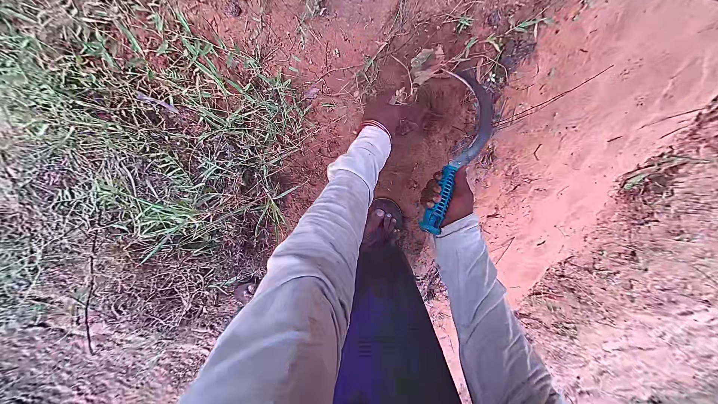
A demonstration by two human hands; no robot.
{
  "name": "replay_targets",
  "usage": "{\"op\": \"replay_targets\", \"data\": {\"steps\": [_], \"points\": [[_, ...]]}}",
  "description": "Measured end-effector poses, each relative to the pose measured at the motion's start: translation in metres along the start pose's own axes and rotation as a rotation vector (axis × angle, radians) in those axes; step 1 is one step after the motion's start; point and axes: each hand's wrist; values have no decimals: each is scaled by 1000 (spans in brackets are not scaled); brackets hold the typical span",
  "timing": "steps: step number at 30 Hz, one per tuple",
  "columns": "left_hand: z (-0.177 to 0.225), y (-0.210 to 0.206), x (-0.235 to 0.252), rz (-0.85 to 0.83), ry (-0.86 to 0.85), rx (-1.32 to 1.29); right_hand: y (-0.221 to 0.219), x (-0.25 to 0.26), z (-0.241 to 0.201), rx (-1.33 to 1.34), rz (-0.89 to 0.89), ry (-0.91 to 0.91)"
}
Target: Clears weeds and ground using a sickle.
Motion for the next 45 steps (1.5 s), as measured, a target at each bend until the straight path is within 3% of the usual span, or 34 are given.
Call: {"op": "replay_targets", "data": {"steps": [3,6,10,14,16,19,23,25,27,30,33,38,42,45], "points": [[-64,37,-56,311,73,-364,-2,-19,4,18,-14,17],[-137,76,-122,440,200,-310,-1,-46,21,-46,48,15],[-188,134,-183,696,519,-372,-7,-71,45,-184,61,31],[-218,180,-223,1018,489,-391,-9,-78,67,-341,174,51],[-207,182,-232,943,401,-210,-13,-72,75,-404,236,101],[-166,155,-214,590,231,73,-32,-65,88,-403,340,162],[-113,81,-127,116,-291,275,-33,-65,81,-532,380,213],[-82,47,-68,-253,-318,465,-25,-62,73,-592,403,231],[-54,17,-20,-454,-249,677,-19,-54,63,-578,388,233],[-32,-2,32,-468,-220,912,-13,-47,45,-514,354,228],[-25,10,66,-381,-205,1010,-8,-44,31,-441,335,224],[-21,7,77,-327,-97,1042,-12,-42,19,-340,333,207],[-15,-1,77,-261,108,942,-10,-46,18,-325,315,200],[-18,15,72,-268,218,911,-9,-47,21,-335,293,199]]}}
Point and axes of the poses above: each hand's wrist, its own x-axis towards the middle knuckle, its own y-axis out of the back of the hand, z = x × y, and after that the axes turned 8 degrees about -y, right-handed
